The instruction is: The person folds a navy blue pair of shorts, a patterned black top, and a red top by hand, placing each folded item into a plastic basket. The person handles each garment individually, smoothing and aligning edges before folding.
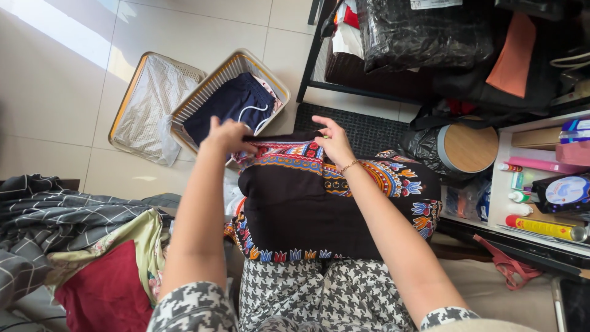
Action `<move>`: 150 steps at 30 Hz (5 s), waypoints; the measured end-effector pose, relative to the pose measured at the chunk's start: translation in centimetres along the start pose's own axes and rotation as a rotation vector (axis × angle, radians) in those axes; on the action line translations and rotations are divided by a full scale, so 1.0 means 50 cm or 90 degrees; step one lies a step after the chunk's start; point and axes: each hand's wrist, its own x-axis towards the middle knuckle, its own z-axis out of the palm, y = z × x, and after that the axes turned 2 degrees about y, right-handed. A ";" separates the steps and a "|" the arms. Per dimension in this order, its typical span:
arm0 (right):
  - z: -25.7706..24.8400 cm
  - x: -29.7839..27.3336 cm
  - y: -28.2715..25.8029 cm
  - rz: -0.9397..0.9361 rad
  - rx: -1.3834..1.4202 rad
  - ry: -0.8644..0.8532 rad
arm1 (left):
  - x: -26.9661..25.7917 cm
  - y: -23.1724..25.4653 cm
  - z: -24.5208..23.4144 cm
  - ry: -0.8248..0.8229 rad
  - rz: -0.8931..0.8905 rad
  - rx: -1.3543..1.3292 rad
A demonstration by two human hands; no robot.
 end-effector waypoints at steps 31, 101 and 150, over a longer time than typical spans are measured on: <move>0.064 -0.427 -0.114 -0.646 -0.506 -0.173 | -0.462 0.086 0.214 0.441 0.102 -0.123; -0.559 -0.031 -0.107 -0.432 -0.769 0.286 | -0.015 -0.101 -0.158 0.272 0.057 -1.138; -0.661 -0.429 0.214 -0.156 -0.996 -0.001 | -0.375 -0.107 0.159 0.195 0.035 -0.839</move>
